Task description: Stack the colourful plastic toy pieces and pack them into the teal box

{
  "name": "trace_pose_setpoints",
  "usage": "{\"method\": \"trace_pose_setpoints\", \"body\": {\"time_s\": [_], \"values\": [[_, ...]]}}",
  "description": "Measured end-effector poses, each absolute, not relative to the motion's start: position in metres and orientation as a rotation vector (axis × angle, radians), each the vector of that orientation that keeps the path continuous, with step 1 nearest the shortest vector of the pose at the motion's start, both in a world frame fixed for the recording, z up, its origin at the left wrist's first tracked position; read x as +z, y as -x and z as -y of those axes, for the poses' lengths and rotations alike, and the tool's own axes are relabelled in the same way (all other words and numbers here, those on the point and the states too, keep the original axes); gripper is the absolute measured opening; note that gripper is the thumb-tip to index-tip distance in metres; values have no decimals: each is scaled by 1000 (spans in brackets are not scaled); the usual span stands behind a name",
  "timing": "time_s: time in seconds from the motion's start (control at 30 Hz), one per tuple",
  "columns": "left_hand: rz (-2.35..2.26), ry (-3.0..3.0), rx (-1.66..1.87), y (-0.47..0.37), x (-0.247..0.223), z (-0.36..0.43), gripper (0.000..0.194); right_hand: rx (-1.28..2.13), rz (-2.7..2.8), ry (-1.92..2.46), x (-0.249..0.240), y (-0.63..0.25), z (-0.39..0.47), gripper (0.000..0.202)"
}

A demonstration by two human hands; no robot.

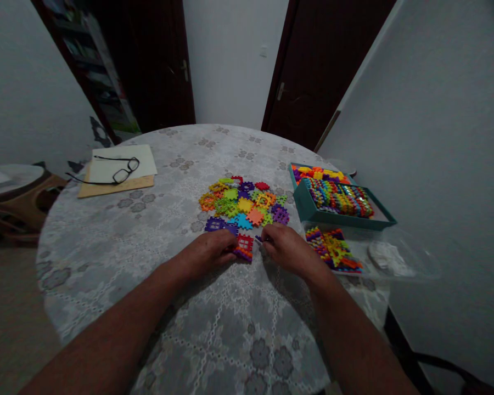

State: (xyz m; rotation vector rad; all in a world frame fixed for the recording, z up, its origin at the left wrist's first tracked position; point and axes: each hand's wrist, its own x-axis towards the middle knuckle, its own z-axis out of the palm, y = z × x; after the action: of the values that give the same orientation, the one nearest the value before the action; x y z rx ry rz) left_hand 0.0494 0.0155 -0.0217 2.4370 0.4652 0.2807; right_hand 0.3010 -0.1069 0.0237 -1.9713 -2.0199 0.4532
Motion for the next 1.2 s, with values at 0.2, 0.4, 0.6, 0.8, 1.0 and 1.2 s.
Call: {"method": "trace_pose_setpoints", "body": {"time_s": [0.2,0.4,0.6,0.8,1.0,1.2], "values": [[-464,-2390,336,-51,-28,-13,13,687,2170,1711,36,-289,113,16],[-506,-2344,340,-49,-22,-12,29,641,2163,1642,27,-281,108,14],[-500,-2378,372,-49,-27,-13,35,605,2131,1651,22,-275,106,14],[-459,-2380,405,-50,-26,-14,31,585,2110,1583,17,-267,102,16],[-422,-2378,386,-51,-23,-13,19,581,2079,1586,12,-262,100,13],[-380,-2411,330,-51,-19,-13,14,181,1822,2165,2,-276,93,23]]}}
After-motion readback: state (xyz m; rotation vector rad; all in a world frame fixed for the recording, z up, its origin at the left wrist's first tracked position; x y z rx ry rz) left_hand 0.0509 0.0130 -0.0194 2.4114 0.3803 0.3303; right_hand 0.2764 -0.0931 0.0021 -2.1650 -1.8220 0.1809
